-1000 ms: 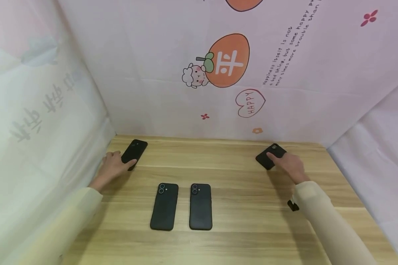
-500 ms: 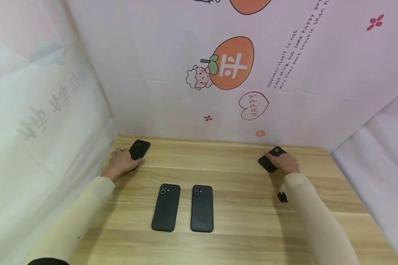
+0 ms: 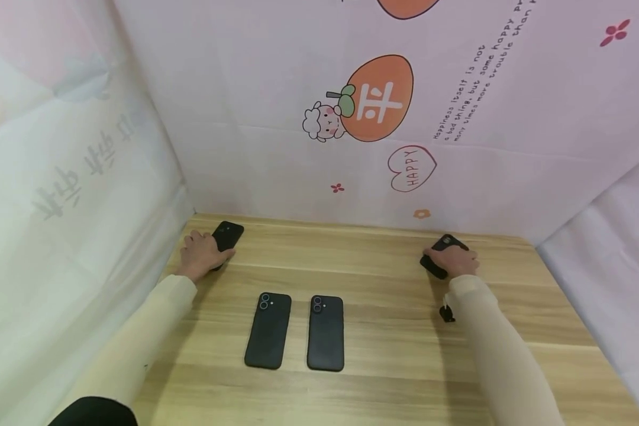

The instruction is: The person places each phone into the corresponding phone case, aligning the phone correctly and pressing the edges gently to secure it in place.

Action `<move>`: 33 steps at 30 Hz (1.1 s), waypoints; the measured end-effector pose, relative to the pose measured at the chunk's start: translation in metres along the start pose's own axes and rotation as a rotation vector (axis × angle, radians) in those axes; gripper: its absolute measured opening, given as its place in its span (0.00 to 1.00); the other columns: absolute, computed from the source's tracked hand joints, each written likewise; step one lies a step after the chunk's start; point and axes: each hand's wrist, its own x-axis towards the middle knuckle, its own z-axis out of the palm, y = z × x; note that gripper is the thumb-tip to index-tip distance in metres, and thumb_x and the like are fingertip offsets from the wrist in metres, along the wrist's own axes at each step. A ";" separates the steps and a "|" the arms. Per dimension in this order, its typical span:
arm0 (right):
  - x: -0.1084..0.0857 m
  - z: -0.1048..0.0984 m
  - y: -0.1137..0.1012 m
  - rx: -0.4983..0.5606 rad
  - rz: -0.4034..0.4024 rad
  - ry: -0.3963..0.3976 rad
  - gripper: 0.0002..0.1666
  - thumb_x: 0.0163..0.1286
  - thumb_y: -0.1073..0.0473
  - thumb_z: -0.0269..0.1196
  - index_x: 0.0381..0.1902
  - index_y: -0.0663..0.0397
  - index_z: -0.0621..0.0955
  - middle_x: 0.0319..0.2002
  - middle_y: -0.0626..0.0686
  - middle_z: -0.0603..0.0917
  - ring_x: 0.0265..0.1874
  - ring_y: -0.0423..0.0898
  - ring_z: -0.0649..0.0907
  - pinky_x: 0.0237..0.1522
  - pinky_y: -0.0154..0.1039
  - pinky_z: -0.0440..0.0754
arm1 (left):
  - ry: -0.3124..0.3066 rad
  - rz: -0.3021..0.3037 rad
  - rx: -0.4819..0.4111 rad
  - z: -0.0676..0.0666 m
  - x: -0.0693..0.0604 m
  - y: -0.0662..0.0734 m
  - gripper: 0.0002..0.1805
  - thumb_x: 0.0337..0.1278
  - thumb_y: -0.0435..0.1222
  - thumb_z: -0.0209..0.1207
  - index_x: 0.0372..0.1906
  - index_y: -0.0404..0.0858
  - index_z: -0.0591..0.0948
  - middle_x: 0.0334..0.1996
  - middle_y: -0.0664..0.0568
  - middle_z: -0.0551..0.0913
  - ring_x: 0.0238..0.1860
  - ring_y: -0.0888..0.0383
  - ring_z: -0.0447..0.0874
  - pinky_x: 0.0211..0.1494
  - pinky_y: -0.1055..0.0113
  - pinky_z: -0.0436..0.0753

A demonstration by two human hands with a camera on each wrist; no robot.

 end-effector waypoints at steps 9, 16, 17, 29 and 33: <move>0.004 -0.011 0.012 0.035 -0.075 -0.066 0.64 0.66 0.37 0.67 0.73 0.88 0.57 0.66 0.89 0.60 0.65 0.79 0.64 0.68 0.69 0.70 | -0.054 -0.072 -0.107 -0.012 -0.002 0.006 0.49 0.68 0.52 0.65 0.67 0.10 0.63 0.64 0.15 0.62 0.66 0.24 0.62 0.64 0.32 0.74; 0.001 -0.016 0.021 0.015 -0.127 -0.041 0.63 0.65 0.43 0.72 0.71 0.91 0.56 0.69 0.86 0.63 0.68 0.80 0.63 0.75 0.69 0.62 | -0.055 -0.110 -0.173 -0.016 -0.001 0.006 0.54 0.61 0.50 0.71 0.71 0.13 0.57 0.64 0.16 0.67 0.64 0.24 0.68 0.67 0.31 0.72; -0.001 -0.017 0.022 0.037 -0.120 -0.039 0.64 0.64 0.44 0.73 0.72 0.91 0.56 0.69 0.85 0.63 0.67 0.79 0.64 0.74 0.67 0.66 | -0.050 -0.114 -0.191 -0.017 -0.001 0.006 0.54 0.59 0.49 0.72 0.71 0.14 0.57 0.64 0.17 0.68 0.63 0.25 0.71 0.66 0.32 0.73; -0.002 -0.024 0.035 0.280 -0.142 0.012 0.38 0.74 0.56 0.66 0.64 0.86 0.68 0.57 0.78 0.76 0.48 0.61 0.79 0.48 0.51 0.85 | -0.080 -0.074 -0.218 -0.023 0.001 -0.001 0.37 0.63 0.47 0.71 0.61 0.20 0.73 0.57 0.24 0.79 0.49 0.36 0.81 0.50 0.43 0.82; -0.004 -0.028 0.038 0.360 -0.135 -0.013 0.32 0.73 0.58 0.67 0.61 0.82 0.73 0.56 0.73 0.78 0.44 0.55 0.81 0.36 0.36 0.83 | -0.107 -0.064 -0.242 -0.026 -0.001 0.003 0.33 0.73 0.44 0.62 0.64 0.19 0.71 0.62 0.23 0.76 0.58 0.29 0.79 0.59 0.36 0.80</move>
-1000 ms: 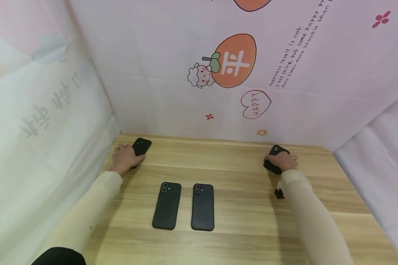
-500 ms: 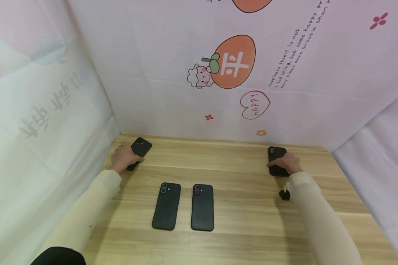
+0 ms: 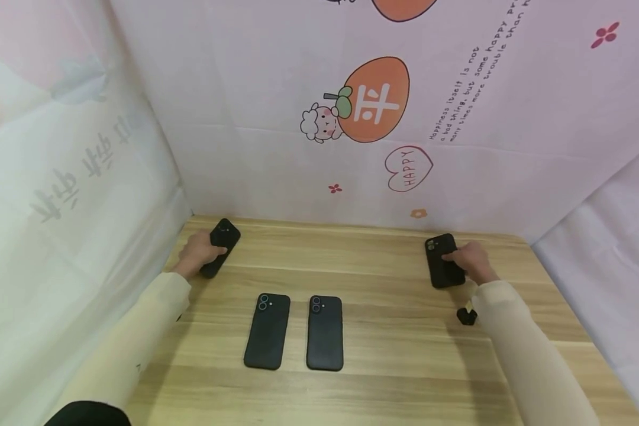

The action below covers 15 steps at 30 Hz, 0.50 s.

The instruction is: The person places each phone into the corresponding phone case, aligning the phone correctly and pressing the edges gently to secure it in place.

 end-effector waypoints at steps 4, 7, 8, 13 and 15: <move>-0.004 -0.002 0.001 0.080 -0.008 -0.028 0.15 0.73 0.61 0.68 0.35 0.72 0.80 0.40 0.62 0.84 0.35 0.48 0.82 0.34 0.35 0.85 | -0.019 0.016 -0.053 0.000 -0.001 0.002 0.35 0.79 0.40 0.55 0.74 0.17 0.61 0.70 0.21 0.67 0.69 0.24 0.70 0.69 0.32 0.74; -0.008 -0.005 0.001 0.122 -0.022 -0.066 0.22 0.74 0.62 0.66 0.19 0.54 0.73 0.22 0.47 0.78 0.22 0.40 0.75 0.29 0.33 0.82 | -0.008 0.045 -0.137 0.000 -0.004 0.003 0.34 0.81 0.37 0.51 0.75 0.15 0.56 0.72 0.18 0.63 0.70 0.23 0.67 0.70 0.33 0.74; -0.009 -0.006 0.001 0.137 -0.029 -0.081 0.25 0.75 0.63 0.66 0.17 0.51 0.72 0.20 0.44 0.76 0.20 0.38 0.73 0.29 0.32 0.82 | 0.000 0.051 -0.174 0.000 -0.004 0.003 0.33 0.82 0.36 0.50 0.74 0.14 0.57 0.70 0.18 0.64 0.69 0.24 0.69 0.69 0.34 0.75; -0.015 -0.011 -0.001 0.203 -0.056 -0.137 0.25 0.76 0.64 0.65 0.17 0.51 0.71 0.18 0.41 0.74 0.18 0.36 0.73 0.31 0.31 0.83 | 0.007 0.043 -0.387 -0.001 -0.011 0.004 0.29 0.83 0.35 0.48 0.72 0.16 0.60 0.66 0.20 0.68 0.65 0.28 0.73 0.67 0.39 0.79; -0.018 -0.012 -0.003 0.231 -0.063 -0.147 0.16 0.76 0.64 0.66 0.25 0.61 0.78 0.24 0.44 0.80 0.22 0.37 0.78 0.36 0.33 0.87 | -0.002 0.037 -0.456 -0.001 -0.014 0.005 0.29 0.83 0.35 0.48 0.74 0.18 0.59 0.68 0.21 0.68 0.66 0.28 0.72 0.69 0.39 0.78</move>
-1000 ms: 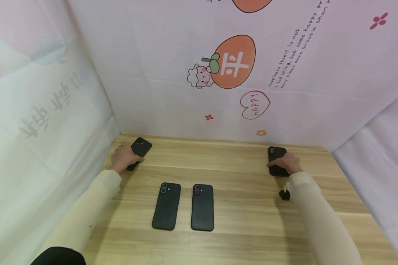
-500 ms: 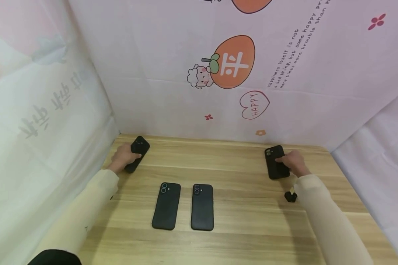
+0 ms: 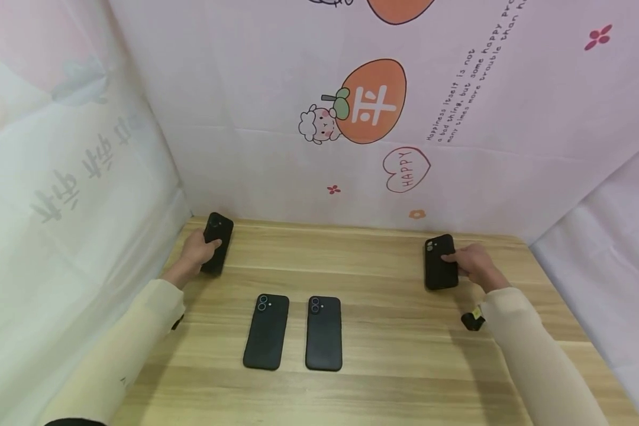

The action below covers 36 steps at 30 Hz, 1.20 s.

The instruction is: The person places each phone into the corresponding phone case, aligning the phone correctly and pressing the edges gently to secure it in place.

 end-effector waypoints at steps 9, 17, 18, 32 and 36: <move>-0.007 0.006 -0.007 0.040 -0.012 -0.033 0.30 0.76 0.63 0.67 0.67 0.80 0.74 0.46 0.56 0.90 0.34 0.37 0.89 0.45 0.39 0.91 | -0.059 0.010 -0.077 0.000 -0.015 0.004 0.25 0.85 0.37 0.49 0.71 0.22 0.67 0.61 0.29 0.77 0.57 0.41 0.82 0.57 0.54 0.86; -0.018 0.021 -0.011 0.129 -0.053 -0.059 0.24 0.73 0.66 0.69 0.59 0.80 0.79 0.37 0.52 0.92 0.31 0.39 0.89 0.37 0.36 0.90 | -0.187 -0.009 -0.282 0.010 -0.037 0.018 0.27 0.86 0.38 0.48 0.75 0.24 0.63 0.58 0.37 0.79 0.48 0.55 0.85 0.49 0.66 0.87; -0.019 0.024 -0.012 0.133 -0.061 -0.065 0.23 0.73 0.66 0.69 0.59 0.81 0.80 0.37 0.52 0.92 0.31 0.39 0.89 0.36 0.36 0.90 | -0.206 -0.012 -0.315 0.012 -0.039 0.020 0.28 0.86 0.38 0.48 0.76 0.24 0.63 0.57 0.39 0.80 0.48 0.57 0.85 0.49 0.67 0.87; -0.059 0.080 -0.054 0.182 -0.145 -0.139 0.11 0.73 0.67 0.68 0.46 0.73 0.81 0.35 0.50 0.89 0.36 0.41 0.90 0.42 0.36 0.91 | -0.348 -0.006 -0.619 0.063 -0.081 0.047 0.26 0.85 0.36 0.49 0.77 0.27 0.64 0.65 0.33 0.81 0.57 0.53 0.88 0.56 0.63 0.88; -0.070 0.098 -0.066 0.234 -0.187 -0.179 0.12 0.72 0.69 0.67 0.47 0.75 0.80 0.37 0.52 0.88 0.37 0.42 0.90 0.43 0.37 0.91 | -0.380 -0.029 -0.681 0.075 -0.092 0.053 0.26 0.86 0.36 0.48 0.79 0.31 0.63 0.71 0.31 0.76 0.67 0.46 0.82 0.61 0.60 0.86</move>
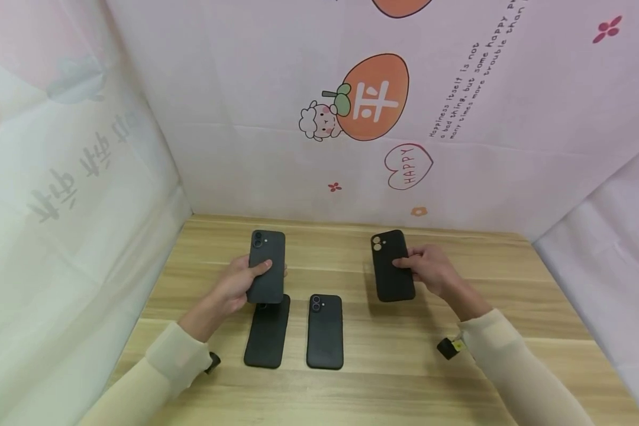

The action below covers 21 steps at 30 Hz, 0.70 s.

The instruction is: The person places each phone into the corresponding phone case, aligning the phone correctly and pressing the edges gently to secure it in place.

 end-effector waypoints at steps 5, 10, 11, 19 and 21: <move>-0.009 0.026 -0.010 0.074 -0.037 -0.051 0.09 0.72 0.71 0.67 0.45 0.76 0.81 0.36 0.53 0.88 0.36 0.43 0.91 0.42 0.39 0.91 | 0.009 -0.008 -0.033 0.017 -0.004 -0.008 0.25 0.85 0.35 0.49 0.78 0.32 0.66 0.69 0.32 0.78 0.68 0.43 0.81 0.61 0.57 0.87; -0.014 0.052 -0.019 0.145 -0.054 -0.111 0.03 0.72 0.72 0.66 0.41 0.70 0.83 0.33 0.51 0.89 0.35 0.43 0.91 0.41 0.39 0.91 | 0.012 -0.009 -0.047 0.034 -0.008 -0.015 0.24 0.84 0.35 0.51 0.76 0.32 0.68 0.66 0.33 0.80 0.63 0.49 0.85 0.64 0.55 0.85; -0.014 0.057 -0.020 0.161 -0.057 -0.122 0.03 0.72 0.73 0.65 0.41 0.70 0.83 0.33 0.51 0.89 0.35 0.43 0.91 0.41 0.39 0.91 | 0.008 -0.010 -0.054 0.037 -0.009 -0.016 0.23 0.84 0.34 0.51 0.75 0.32 0.68 0.66 0.33 0.81 0.63 0.48 0.86 0.64 0.55 0.85; -0.020 0.094 -0.031 0.251 -0.067 -0.122 0.08 0.70 0.75 0.66 0.45 0.73 0.82 0.35 0.53 0.92 0.36 0.45 0.92 0.42 0.42 0.92 | -0.015 0.003 -0.148 0.060 -0.013 -0.023 0.24 0.84 0.34 0.51 0.75 0.30 0.67 0.66 0.31 0.80 0.65 0.44 0.84 0.63 0.53 0.86; -0.021 0.102 -0.032 0.271 -0.075 -0.119 0.09 0.70 0.75 0.66 0.46 0.73 0.82 0.34 0.53 0.92 0.36 0.45 0.92 0.42 0.42 0.92 | -0.013 0.001 -0.167 0.063 -0.013 -0.024 0.25 0.84 0.35 0.51 0.76 0.31 0.66 0.67 0.33 0.80 0.64 0.46 0.84 0.63 0.53 0.85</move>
